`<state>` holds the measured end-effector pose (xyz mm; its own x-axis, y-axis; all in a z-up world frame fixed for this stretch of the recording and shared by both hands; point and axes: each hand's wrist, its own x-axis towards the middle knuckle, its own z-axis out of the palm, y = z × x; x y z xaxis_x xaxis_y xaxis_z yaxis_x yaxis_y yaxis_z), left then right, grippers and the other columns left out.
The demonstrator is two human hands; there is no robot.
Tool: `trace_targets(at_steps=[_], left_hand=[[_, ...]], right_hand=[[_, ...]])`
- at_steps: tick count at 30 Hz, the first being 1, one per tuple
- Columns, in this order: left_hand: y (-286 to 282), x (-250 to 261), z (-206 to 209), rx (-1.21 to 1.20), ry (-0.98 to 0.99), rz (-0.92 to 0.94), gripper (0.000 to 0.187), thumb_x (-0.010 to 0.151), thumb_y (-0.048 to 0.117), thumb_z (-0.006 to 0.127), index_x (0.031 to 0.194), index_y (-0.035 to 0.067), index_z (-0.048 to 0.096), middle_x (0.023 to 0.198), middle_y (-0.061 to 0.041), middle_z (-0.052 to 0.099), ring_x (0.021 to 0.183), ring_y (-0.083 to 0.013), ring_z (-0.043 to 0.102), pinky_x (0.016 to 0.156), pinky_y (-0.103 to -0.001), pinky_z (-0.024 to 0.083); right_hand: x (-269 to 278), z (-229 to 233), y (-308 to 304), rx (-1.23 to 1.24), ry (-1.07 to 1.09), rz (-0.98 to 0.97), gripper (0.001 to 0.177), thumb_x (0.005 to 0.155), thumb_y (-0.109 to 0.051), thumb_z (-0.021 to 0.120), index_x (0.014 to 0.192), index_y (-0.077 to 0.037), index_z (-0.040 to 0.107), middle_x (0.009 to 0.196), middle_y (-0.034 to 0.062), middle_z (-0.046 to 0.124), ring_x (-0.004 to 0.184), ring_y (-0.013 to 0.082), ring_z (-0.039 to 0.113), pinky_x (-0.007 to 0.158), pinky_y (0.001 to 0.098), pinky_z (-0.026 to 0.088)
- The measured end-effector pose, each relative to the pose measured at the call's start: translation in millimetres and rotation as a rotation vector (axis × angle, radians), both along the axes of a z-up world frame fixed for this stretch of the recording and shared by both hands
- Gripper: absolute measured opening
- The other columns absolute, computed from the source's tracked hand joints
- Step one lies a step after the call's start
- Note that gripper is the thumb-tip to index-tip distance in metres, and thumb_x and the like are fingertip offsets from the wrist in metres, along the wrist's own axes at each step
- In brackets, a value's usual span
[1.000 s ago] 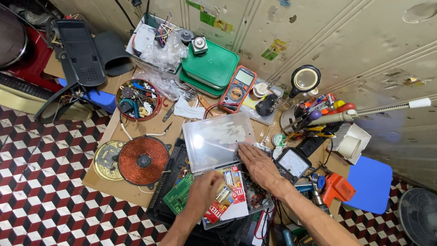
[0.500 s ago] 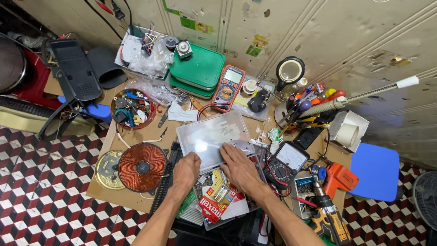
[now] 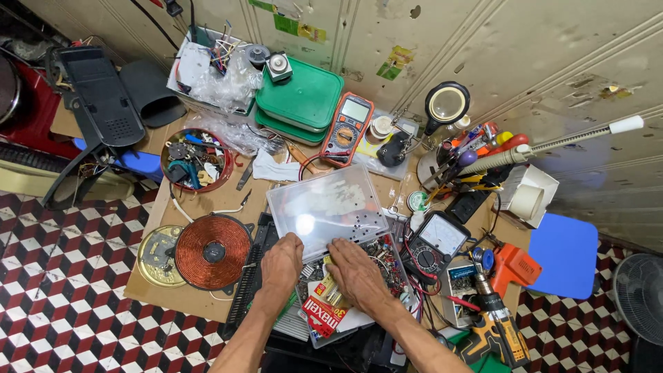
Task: The person uses a magnifying glass to view a circuit board inside a transparent plastic case. They then use a multimeter with red and black probes to test points on the circuit board.
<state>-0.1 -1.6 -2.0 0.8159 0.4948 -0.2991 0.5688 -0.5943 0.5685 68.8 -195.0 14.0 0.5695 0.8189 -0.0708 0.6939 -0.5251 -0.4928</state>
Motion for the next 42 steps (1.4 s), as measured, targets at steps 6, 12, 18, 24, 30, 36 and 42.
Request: trace_targets(at_steps=[6,12,18,24,30,36,42], left_hand=[[6,-1,2,-0.024,0.03,0.004,0.017,0.091,0.021,0.069,0.098,0.006,0.07,0.095,-0.017,0.074,0.086,-0.0386,0.072,0.075,-0.049,0.056],[14,-4,3,-0.369,0.017,0.245,0.024,0.094,0.019,0.068,0.112,0.004,0.076,0.085,-0.014,0.076,0.079,-0.027,0.076,0.074,-0.039,0.06],[30,-35,-42,-0.93,-0.203,0.535,0.031,0.097,0.008,0.059,0.123,-0.006,0.067,0.1,-0.014,0.073,0.087,-0.0211,0.075,0.082,-0.033,0.063],[17,-55,2,-1.142,-0.185,0.634,0.036,0.094,0.007,0.065,0.127,-0.007,0.06,0.107,-0.018,0.075,0.099,-0.0246,0.075,0.09,-0.033,0.061],[-54,-46,35,-1.218,-0.14,0.584,0.032,0.092,0.012,0.068,0.118,-0.006,0.064,0.1,-0.015,0.074,0.092,-0.0209,0.074,0.087,-0.032,0.061],[-90,-53,20,-1.261,-0.264,0.487,0.027,0.094,0.011,0.073,0.113,-0.007,0.066,0.088,-0.012,0.069,0.071,-0.0154,0.06,0.065,-0.027,0.051],[-94,-68,43,-1.171,-0.163,0.504,0.027,0.091,0.011,0.071,0.112,-0.004,0.067,0.089,-0.011,0.073,0.076,-0.014,0.067,0.072,-0.025,0.055]], right_hand=[[30,0,-15,-0.033,-0.034,-0.197,0.048,0.1,-0.028,0.057,0.136,0.004,0.056,0.143,0.0233,0.056,0.136,0.036,0.05,0.118,0.0433,0.034],[21,57,-35,0.13,0.207,-0.368,0.051,0.102,-0.027,0.051,0.144,0.002,0.051,0.148,0.0239,0.052,0.138,0.0361,0.048,0.114,0.0401,0.035],[-18,82,-90,0.251,0.568,-0.888,0.049,0.101,-0.031,0.051,0.143,-0.005,0.056,0.135,0.0138,0.068,0.126,0.0236,0.062,0.106,0.0325,0.043],[-51,35,-173,0.625,0.774,-1.268,0.049,0.104,-0.031,0.052,0.141,0.0,0.059,0.122,0.0193,0.071,0.107,0.022,0.068,0.096,0.031,0.052],[-62,17,-214,0.794,0.757,-1.405,0.043,0.104,-0.029,0.053,0.13,0.003,0.063,0.117,0.0115,0.071,0.091,0.0208,0.072,0.082,0.031,0.056],[-73,-24,-234,0.671,0.672,-1.428,0.037,0.103,-0.025,0.054,0.124,0.003,0.068,0.106,0.0098,0.074,0.078,0.0176,0.069,0.071,0.0302,0.055],[-40,11,-195,0.369,0.456,-1.235,0.034,0.099,-0.025,0.06,0.123,-0.003,0.071,0.098,0.0134,0.075,0.081,0.0198,0.069,0.074,0.0337,0.055]])
